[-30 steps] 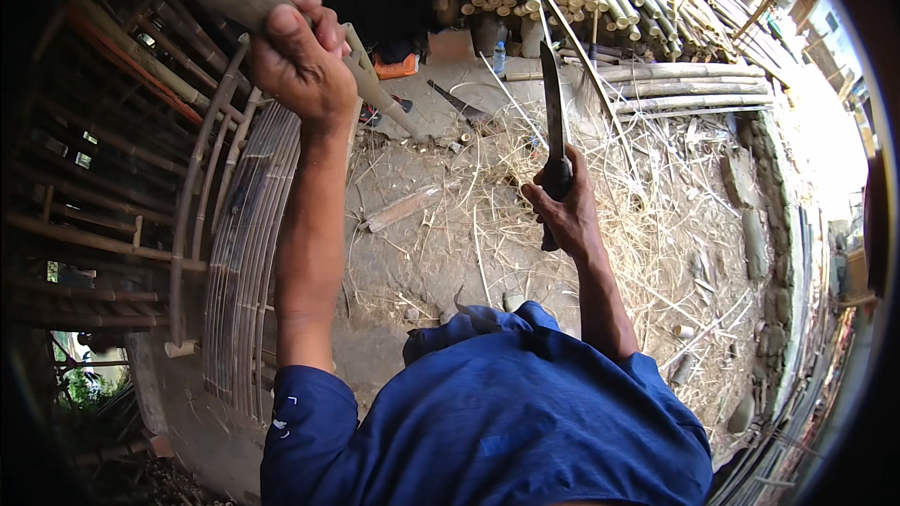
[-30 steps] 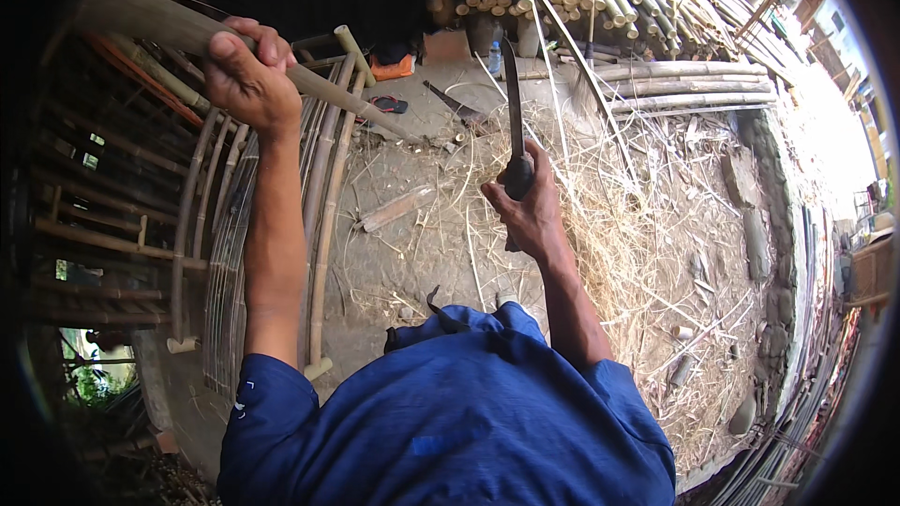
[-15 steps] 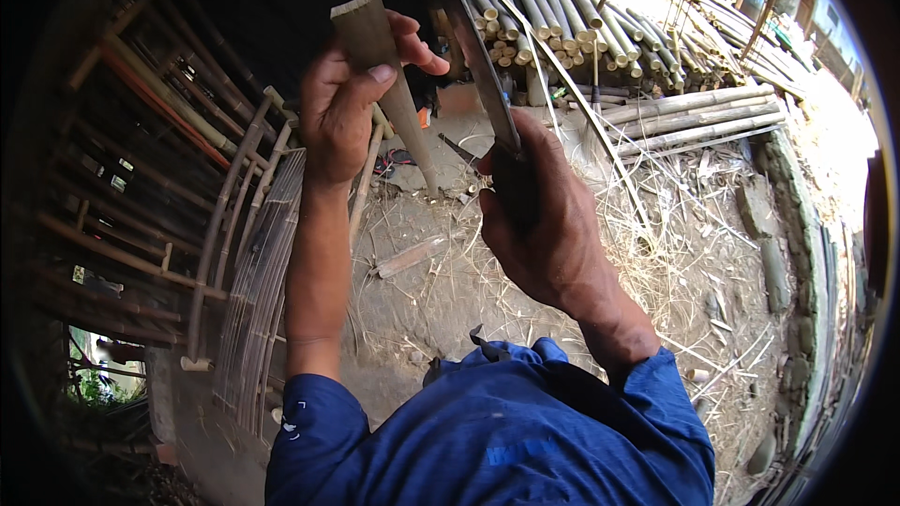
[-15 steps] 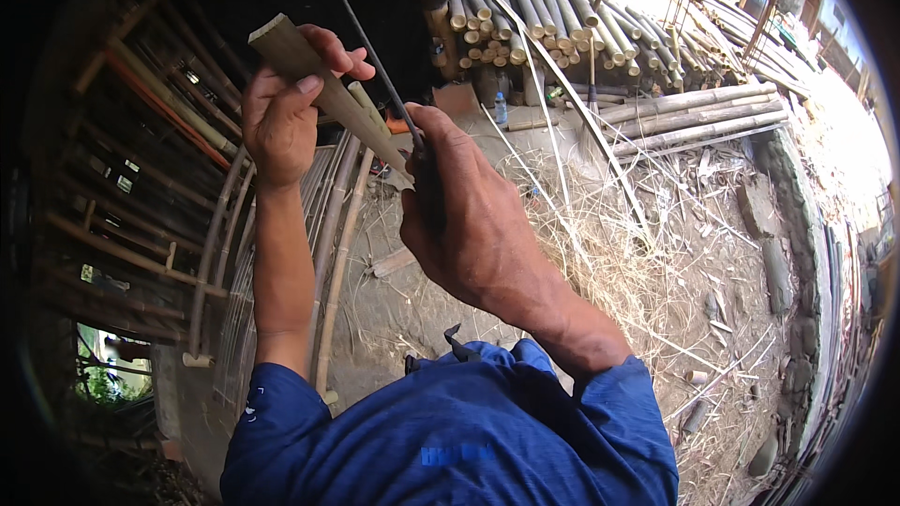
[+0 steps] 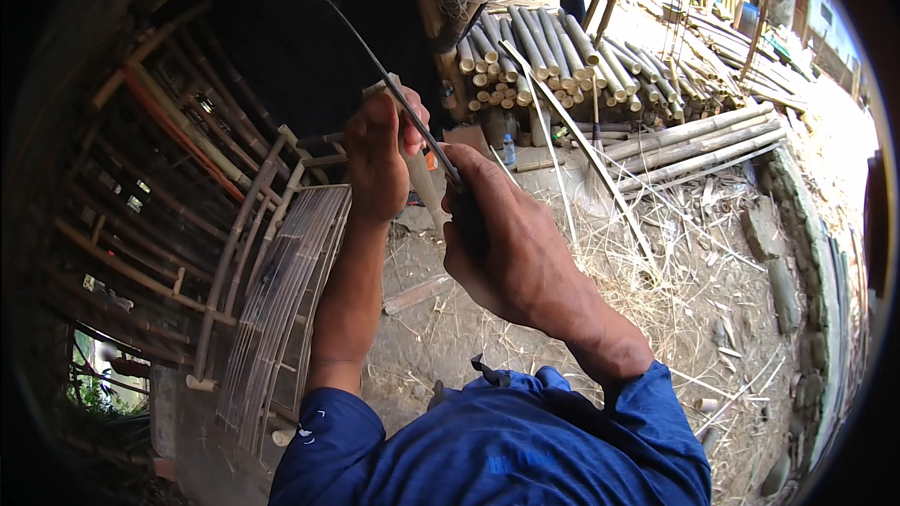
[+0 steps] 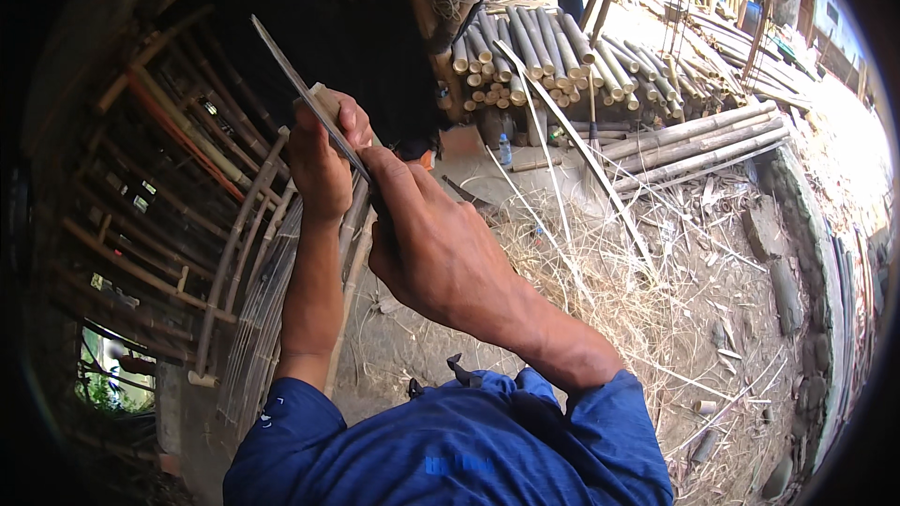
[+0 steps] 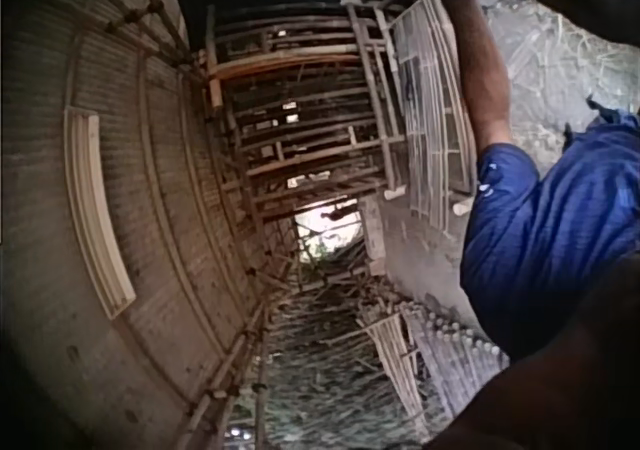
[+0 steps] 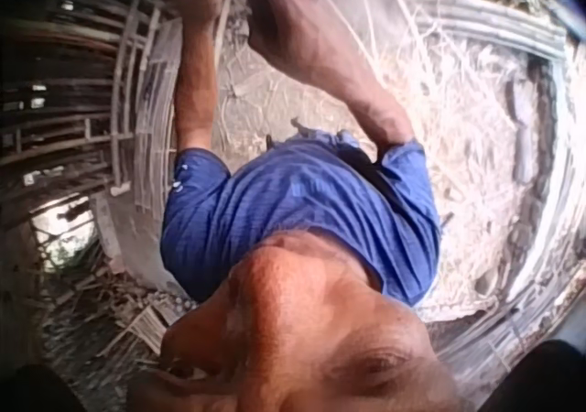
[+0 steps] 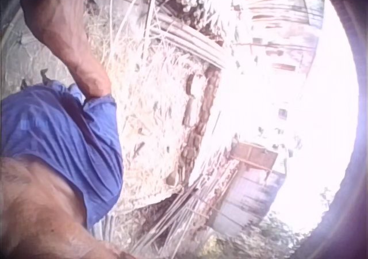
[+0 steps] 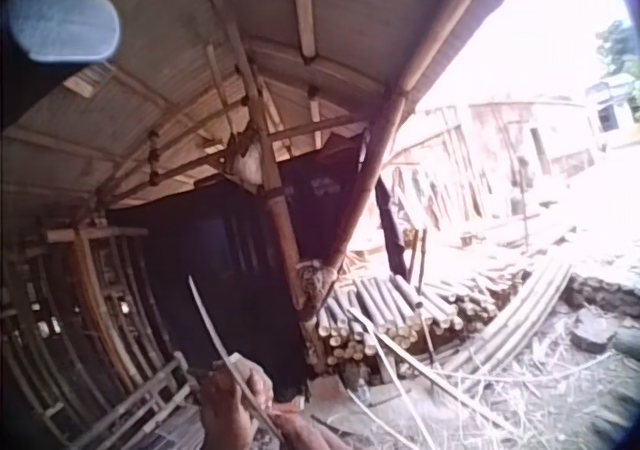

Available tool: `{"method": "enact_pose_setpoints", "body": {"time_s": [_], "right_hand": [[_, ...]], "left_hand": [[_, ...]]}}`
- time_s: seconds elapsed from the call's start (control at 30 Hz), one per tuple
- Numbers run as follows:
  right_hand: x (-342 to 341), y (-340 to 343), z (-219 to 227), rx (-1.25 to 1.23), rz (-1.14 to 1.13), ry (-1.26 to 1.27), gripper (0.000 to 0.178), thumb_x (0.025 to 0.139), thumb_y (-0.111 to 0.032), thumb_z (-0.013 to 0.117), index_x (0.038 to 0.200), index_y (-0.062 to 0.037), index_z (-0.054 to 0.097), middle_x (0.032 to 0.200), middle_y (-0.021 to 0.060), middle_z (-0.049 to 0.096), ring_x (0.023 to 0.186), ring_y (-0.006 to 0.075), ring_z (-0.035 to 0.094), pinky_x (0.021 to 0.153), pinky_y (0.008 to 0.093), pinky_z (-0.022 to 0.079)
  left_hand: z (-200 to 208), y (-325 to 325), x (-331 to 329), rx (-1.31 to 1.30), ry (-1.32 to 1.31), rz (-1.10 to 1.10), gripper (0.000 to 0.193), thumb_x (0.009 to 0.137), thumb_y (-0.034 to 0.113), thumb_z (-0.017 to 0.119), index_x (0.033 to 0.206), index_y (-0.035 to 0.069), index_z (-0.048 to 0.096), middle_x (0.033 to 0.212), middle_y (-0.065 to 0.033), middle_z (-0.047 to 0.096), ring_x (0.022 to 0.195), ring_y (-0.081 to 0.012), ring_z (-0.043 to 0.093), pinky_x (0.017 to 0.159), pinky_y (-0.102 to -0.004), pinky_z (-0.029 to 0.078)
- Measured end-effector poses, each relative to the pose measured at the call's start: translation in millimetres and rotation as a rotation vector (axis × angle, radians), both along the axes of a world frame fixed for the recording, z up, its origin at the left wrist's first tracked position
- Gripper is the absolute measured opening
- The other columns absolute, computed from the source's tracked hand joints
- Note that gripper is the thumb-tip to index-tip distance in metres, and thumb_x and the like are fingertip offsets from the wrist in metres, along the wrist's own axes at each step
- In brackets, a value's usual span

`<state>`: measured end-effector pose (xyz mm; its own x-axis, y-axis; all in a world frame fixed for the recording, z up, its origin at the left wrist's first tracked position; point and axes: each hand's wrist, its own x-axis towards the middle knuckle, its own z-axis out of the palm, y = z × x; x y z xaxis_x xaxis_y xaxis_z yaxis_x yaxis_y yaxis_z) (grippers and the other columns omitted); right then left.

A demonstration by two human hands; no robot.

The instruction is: The person uses a machete to split long bamboo poles into thin strips. They repeatedly select a pole, split it lengthwise, and place the resulting strips onto a nearby rack.

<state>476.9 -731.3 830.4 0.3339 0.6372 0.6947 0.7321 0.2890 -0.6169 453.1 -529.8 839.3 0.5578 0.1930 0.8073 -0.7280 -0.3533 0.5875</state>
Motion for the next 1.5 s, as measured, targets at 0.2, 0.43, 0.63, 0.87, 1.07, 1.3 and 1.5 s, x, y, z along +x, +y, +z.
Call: {"method": "enact_pose_setpoints", "body": {"time_s": [0.2,0.43,0.63,0.87,1.07,1.3,1.5], "right_hand": [[4.6,-6.2,0.0,-0.047,0.02,-0.003,0.07,0.083,-0.003,0.061,0.146,-0.0071,0.032,0.104,0.0254,0.059,0.084,0.0476,0.062,0.071,0.054,0.052],[10.7,-10.6,3.1,-0.052,0.006,0.009,0.063,0.083,-0.002,0.061,0.141,-0.0039,0.035,0.097,0.0271,0.06,0.082,0.0482,0.063,0.069,0.0532,0.05],[19.5,-34.7,34.1,-0.206,-0.089,0.059,0.041,0.085,-0.003,0.061,0.123,-0.0002,0.045,0.076,0.0245,0.061,0.074,0.0464,0.062,0.066,0.0531,0.045],[12.8,-39.1,60.9,-0.323,-0.02,0.086,0.038,0.085,-0.004,0.06,0.12,0.0013,0.045,0.078,0.0273,0.061,0.075,0.0493,0.06,0.066,0.0551,0.044],[47.6,-16.1,25.1,-0.195,-0.116,-0.032,0.019,0.084,-0.001,0.057,0.092,0.0079,0.042,0.072,0.0341,0.061,0.077,0.0533,0.062,0.07,0.0572,0.05],[68.4,0.6,26.0,-0.229,-0.204,0.003,0.016,0.084,0.001,0.056,0.096,0.0092,0.048,0.075,0.034,0.064,0.077,0.047,0.069,0.069,0.0517,0.056],[69.2,15.7,24.5,-0.294,-0.286,-0.144,0.021,0.087,-0.004,0.059,0.097,0.0103,0.048,0.078,0.0329,0.065,0.078,0.0467,0.069,0.072,0.0517,0.056]], "left_hand": [[-3.6,-2.0,4.4,-0.003,-0.014,0.029,0.055,0.103,0.056,0.042,0.077,0.008,0.049,0.069,0.003,0.045,0.059,-0.0032,0.038,0.054,-0.0215,0.03],[-2.5,-10.3,12.2,-0.056,-0.051,-0.01,0.059,0.103,0.059,0.038,0.079,0.007,0.051,0.07,0.0018,0.046,0.06,-0.004,0.04,0.055,-0.0217,0.032],[24.7,-24.8,5.5,0.059,-0.117,0.624,0.08,0.099,0.067,0.01,0.14,0.004,0.034,0.139,-0.0172,0.042,0.131,-0.0282,0.033,0.105,-0.0531,0.019],[176.6,-24.6,-8.8,1.255,-0.207,1.344,0.063,0.103,0.048,0.022,0.146,0.007,0.042,0.147,-0.0142,0.047,0.139,-0.03,0.039,0.115,-0.0537,0.022],[144.0,-48.7,64.5,1.255,-0.053,0.922,0.061,0.098,0.062,0.039,0.146,0.025,0.047,0.148,-0.0064,0.049,0.144,-0.0342,0.033,0.114,-0.0686,0.011],[115.9,-35.9,15.0,0.956,-0.083,0.943,0.028,0.09,0.018,0.074,0.115,0.006,0.071,0.101,-0.0078,0.071,0.096,-0.0174,0.067,0.085,-0.0293,0.054],[88.0,-7.0,30.7,0.574,-0.091,0.793,0.023,0.088,0.006,0.074,0.111,0.002,0.071,0.096,-0.0057,0.072,0.084,-0.0099,0.068,0.075,-0.0238,0.057]]}}
